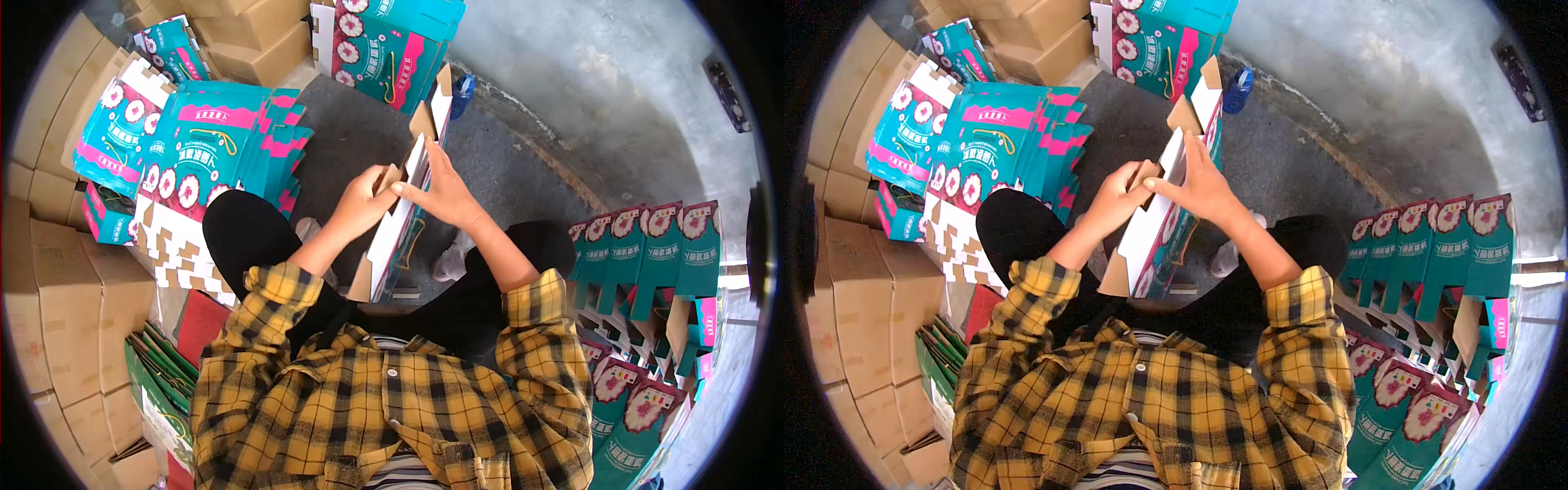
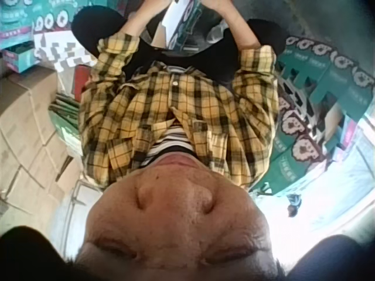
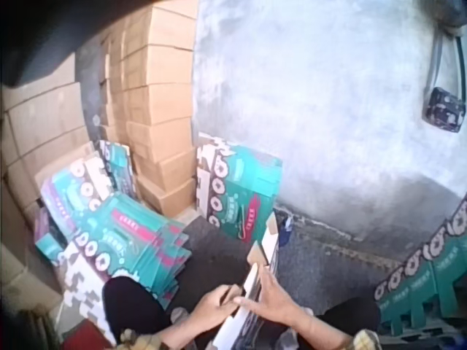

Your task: The person assembles packaging boxes by unfolding flat cardboard boxes, folding cardboard inserts and placing them inside, folding the top flaps closed, and stacking the finished boxes.

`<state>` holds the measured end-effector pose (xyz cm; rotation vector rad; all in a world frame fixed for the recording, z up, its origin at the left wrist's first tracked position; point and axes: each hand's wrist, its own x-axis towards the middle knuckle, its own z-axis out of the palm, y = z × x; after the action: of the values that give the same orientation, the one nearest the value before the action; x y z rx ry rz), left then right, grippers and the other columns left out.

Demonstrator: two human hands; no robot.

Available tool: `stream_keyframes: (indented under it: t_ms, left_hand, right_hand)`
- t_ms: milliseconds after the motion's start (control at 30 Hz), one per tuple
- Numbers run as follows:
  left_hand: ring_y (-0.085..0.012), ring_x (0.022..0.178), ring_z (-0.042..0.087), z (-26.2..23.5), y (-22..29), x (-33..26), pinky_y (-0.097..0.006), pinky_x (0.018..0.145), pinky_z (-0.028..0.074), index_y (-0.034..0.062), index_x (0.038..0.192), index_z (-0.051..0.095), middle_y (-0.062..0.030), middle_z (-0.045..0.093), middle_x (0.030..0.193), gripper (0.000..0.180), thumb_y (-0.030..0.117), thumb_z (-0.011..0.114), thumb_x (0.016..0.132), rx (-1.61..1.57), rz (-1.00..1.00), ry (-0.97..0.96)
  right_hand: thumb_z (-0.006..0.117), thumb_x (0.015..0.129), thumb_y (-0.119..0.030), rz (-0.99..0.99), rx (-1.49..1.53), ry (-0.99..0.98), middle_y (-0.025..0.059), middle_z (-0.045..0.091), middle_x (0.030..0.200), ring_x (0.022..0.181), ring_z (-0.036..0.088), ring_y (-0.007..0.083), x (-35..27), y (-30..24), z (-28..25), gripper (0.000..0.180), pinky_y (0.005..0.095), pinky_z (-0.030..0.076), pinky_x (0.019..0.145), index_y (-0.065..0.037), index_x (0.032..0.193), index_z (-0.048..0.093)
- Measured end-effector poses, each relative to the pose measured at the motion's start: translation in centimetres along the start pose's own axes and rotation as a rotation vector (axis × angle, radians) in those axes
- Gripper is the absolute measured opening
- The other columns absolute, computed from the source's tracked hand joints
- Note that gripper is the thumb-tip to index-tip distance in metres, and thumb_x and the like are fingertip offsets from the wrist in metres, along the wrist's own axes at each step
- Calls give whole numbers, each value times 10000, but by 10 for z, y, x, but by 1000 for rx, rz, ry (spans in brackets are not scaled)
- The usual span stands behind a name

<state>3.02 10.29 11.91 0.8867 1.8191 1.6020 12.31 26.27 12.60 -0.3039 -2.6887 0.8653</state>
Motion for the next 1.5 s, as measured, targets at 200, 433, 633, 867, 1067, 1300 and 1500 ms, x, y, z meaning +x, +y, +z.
stream_keyframes:
  t_ms: [200,433,633,867,1067,1300,1500]
  left_hand:
    - [-239,1024,598,14,-22,-17,-335,855,454,-22,1183,521,-177,619,1094,348,140,551,876,253,0,-34]
    - [-373,1073,552,14,-34,-6,-400,877,442,15,1213,506,-226,592,1117,360,222,490,919,179,-22,35]
    - [-390,1077,539,-11,-24,-22,-393,892,441,1,1296,426,-234,550,1171,414,155,472,915,352,178,190]
    - [-356,1032,555,-25,7,-62,-422,820,482,240,1437,245,-171,491,1225,596,76,454,904,767,93,-31]
    - [-361,1045,566,-26,6,-52,-416,802,510,281,1419,283,-169,413,1323,717,92,586,797,1043,115,-211]
    - [-358,1273,363,-27,6,-50,-430,1040,351,247,1414,327,-196,322,1400,886,174,749,639,1030,343,-321]
    - [-373,1275,354,-23,11,-48,-437,1024,371,242,1405,347,-208,315,1399,894,202,766,615,1002,353,-353]
  right_hand:
    - [604,784,-318,161,112,78,337,321,1348,1225,432,399,-5,2,3,888,379,369,1007,95,1399,114]
    - [556,864,-199,411,643,-90,162,296,1459,1310,338,231,-4,37,2,658,326,347,1029,16,1410,259]
    - [526,861,-161,261,533,255,114,591,1147,1037,554,186,10,71,-50,444,304,437,898,1,1270,467]
    - [502,852,-192,485,517,106,97,632,920,724,626,171,38,100,-61,350,298,518,611,-4,1148,503]
    - [529,807,-209,547,301,-74,169,628,1007,858,655,289,52,105,-44,540,386,549,732,-20,1293,387]
    - [582,786,-267,148,-31,188,236,466,1290,1249,418,338,57,83,-48,733,402,326,1046,-79,1419,265]
    - [554,839,-403,100,-32,3,176,483,1300,1187,479,321,68,77,-78,486,372,378,992,17,1077,603]
